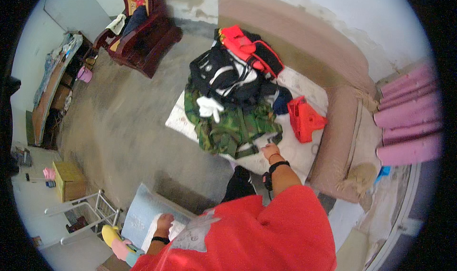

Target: The person folds various clothing items and places them on a bed. They handle a black jacket, gray shorts, a camouflage jacket, red boxing gloves, a black shirt, and a gray shirt, folding each item and stacking them neatly.

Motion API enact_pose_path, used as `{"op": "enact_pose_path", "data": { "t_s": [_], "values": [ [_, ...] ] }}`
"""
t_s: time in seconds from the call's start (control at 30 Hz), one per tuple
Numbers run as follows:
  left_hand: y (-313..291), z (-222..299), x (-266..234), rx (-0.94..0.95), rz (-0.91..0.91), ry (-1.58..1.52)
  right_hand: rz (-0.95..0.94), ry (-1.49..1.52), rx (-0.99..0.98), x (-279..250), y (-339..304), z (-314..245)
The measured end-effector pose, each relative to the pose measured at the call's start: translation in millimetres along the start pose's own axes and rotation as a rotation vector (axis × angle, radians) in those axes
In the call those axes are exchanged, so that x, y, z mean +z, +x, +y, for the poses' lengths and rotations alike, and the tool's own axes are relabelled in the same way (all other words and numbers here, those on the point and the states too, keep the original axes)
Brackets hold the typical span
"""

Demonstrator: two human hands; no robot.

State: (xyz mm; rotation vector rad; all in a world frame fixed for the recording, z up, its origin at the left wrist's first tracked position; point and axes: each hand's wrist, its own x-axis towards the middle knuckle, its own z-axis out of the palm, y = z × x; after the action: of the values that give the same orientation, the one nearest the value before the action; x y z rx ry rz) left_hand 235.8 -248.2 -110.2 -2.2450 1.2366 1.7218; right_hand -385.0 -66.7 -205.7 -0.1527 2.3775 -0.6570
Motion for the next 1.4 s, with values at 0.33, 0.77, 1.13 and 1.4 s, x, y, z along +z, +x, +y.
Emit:
{"op": "enact_pose_path", "data": {
  "t_s": [0.33,0.77,1.13,1.4],
  "values": [
    [-46.1,228.9,187.9,0.249,-0.310,0.281,-0.132,0.632,0.520,-34.5,133.1,-251.4],
    [-42.7,259.9,187.1,0.161,-0.132,0.266,-0.047,0.253,-0.140,-65.8,158.9,-332.0],
    [-144.9,481.3,284.7,1.315,0.055,0.181,-0.537,0.594,-1.001,-242.7,-27.9,-366.8],
    [-96.3,436.2,305.7,1.197,-0.242,0.669,-0.404,0.522,-0.690,-242.9,-65.8,-278.4]
  ]
}}
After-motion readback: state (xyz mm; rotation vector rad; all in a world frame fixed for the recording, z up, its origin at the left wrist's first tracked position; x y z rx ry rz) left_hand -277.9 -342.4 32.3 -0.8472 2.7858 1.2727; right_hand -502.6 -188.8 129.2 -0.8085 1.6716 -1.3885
